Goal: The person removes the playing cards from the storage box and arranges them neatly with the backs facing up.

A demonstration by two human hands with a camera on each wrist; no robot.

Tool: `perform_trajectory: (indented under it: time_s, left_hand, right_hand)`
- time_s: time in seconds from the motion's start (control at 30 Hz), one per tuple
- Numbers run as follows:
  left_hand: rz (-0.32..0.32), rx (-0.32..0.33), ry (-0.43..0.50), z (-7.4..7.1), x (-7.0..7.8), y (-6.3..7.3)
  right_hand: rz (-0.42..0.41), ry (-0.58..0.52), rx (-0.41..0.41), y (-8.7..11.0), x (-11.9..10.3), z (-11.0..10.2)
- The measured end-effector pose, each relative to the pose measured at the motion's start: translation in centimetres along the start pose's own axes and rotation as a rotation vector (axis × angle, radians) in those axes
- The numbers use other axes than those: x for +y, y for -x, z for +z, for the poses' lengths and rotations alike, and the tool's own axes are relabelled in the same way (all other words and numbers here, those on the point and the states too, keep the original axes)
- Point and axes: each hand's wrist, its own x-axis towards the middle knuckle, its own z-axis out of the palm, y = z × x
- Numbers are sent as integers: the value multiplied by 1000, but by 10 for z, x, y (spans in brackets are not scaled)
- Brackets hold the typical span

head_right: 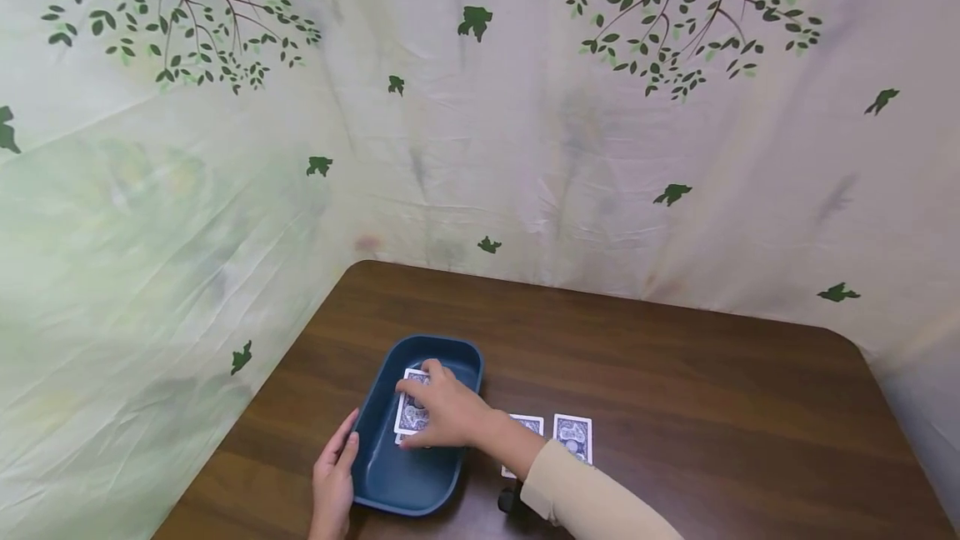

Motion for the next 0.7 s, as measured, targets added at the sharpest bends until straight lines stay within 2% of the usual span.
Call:
perform_trajectory:
  time_s: [0.17,0.33,0.5,0.7]
  left_hand:
    - [20,18,5,3,-1,1]
    - [71,31,44,1,-3,1]
    - [98,33,56,0,-5,0]
    - [65,20,53,2,0,1]
  right_hand:
    - [-31,-29,32,23,10,-28]
    - [9,-17,40,54,28,-46]
    - [82,26,40,97,53,-54]
    - [158,70,47,150,83,-52]
